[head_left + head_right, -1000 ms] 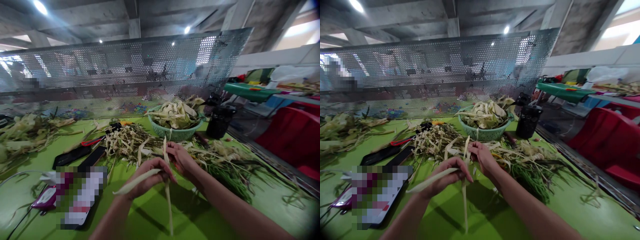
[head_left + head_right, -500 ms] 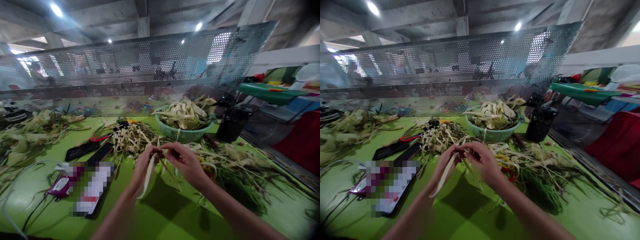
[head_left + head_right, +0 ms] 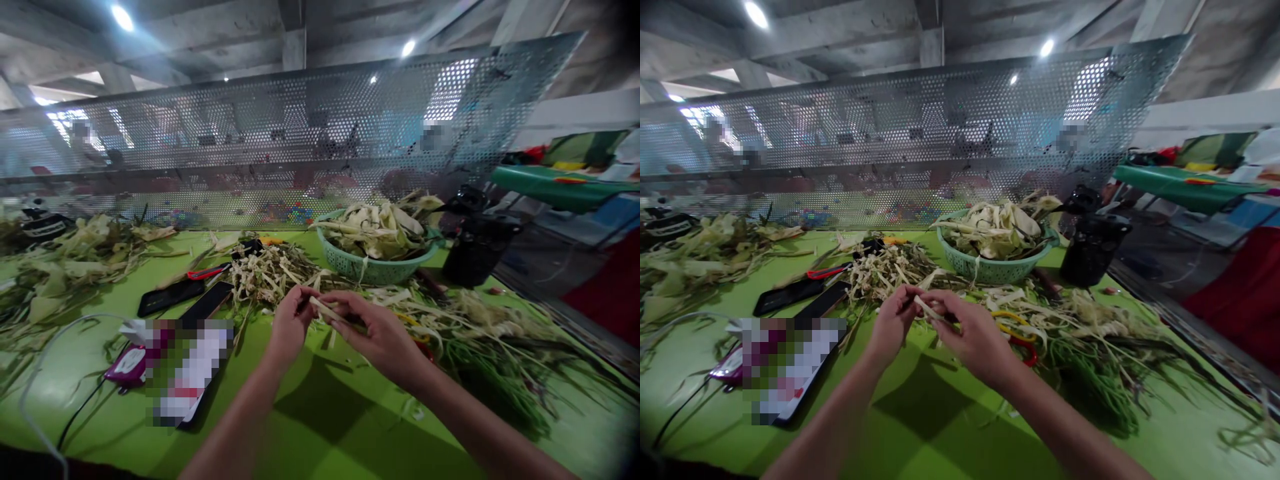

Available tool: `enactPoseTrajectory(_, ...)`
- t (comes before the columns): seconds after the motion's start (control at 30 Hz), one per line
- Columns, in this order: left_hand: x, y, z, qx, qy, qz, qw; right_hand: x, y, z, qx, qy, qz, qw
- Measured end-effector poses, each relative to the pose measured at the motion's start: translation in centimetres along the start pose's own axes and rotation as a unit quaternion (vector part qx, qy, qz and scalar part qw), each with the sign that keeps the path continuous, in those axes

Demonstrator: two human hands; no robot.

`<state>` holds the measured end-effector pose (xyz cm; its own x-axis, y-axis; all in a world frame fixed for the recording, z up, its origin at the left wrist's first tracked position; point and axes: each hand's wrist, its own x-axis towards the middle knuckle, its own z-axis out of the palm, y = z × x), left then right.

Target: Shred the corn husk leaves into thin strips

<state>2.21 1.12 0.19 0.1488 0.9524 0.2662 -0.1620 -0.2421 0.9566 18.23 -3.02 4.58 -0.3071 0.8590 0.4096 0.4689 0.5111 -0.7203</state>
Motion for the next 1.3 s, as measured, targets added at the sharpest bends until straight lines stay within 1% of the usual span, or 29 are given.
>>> enactPoseTrajectory(0.1,0.0,0.5,0.3,-0.031,-0.006,-0.034,0.999,0.4,0.8,-0.6,-0.038,0.034,-0.017,0.999)
enactPoseTrajectory(0.2,-0.2,1.2,0.6,-0.072,-0.029,-0.059,0.995,0.6,1.5,-0.9,-0.066,0.038,-0.040,0.996)
enactPoseTrajectory(0.33,-0.7,1.7,0.6,-0.108,-0.070,-0.084,0.988,0.7,2.0,-0.8,-0.062,0.038,-0.048,0.996)
enactPoseTrajectory(0.4,-0.8,1.8,0.5,-0.122,-0.080,-0.090,0.985,0.7,2.0,-0.8,-0.065,0.045,-0.054,0.995)
enactPoseTrajectory(0.5,-0.7,1.6,0.5,-0.114,-0.071,-0.094,0.986,0.7,2.0,-0.8,-0.093,0.056,-0.077,0.991)
enactPoseTrajectory(0.57,-0.5,1.6,0.6,-0.103,-0.060,-0.098,0.988,0.7,2.0,-0.8,-0.132,0.060,-0.106,0.984)
enactPoseTrajectory(0.7,-0.5,1.6,0.6,-0.111,-0.039,-0.108,0.987,0.6,2.3,-0.7,-0.229,0.067,-0.182,0.954)
enactPoseTrajectory(0.8,-0.5,1.6,0.5,-0.130,-0.020,-0.117,0.984,0.4,2.5,-0.7,-0.292,0.066,-0.221,0.928)
enactPoseTrajectory(0.9,-0.5,1.4,0.3,-0.162,-0.013,-0.131,0.978,0.3,2.5,-0.8,-0.334,0.062,-0.233,0.911)
enactPoseTrajectory(1.07,-0.4,1.0,0.3,-0.208,-0.014,-0.142,0.968,0.0,2.5,-0.6,-0.380,0.038,-0.242,0.892)
enactPoseTrajectory(1.17,-0.4,1.0,0.3,-0.221,-0.018,-0.142,0.965,0.0,2.4,-0.4,-0.388,0.049,-0.250,0.885)
enactPoseTrajectory(1.3,-0.5,1.1,0.2,-0.223,-0.022,-0.146,0.964,0.0,2.5,-0.4,-0.385,0.064,-0.256,0.884)
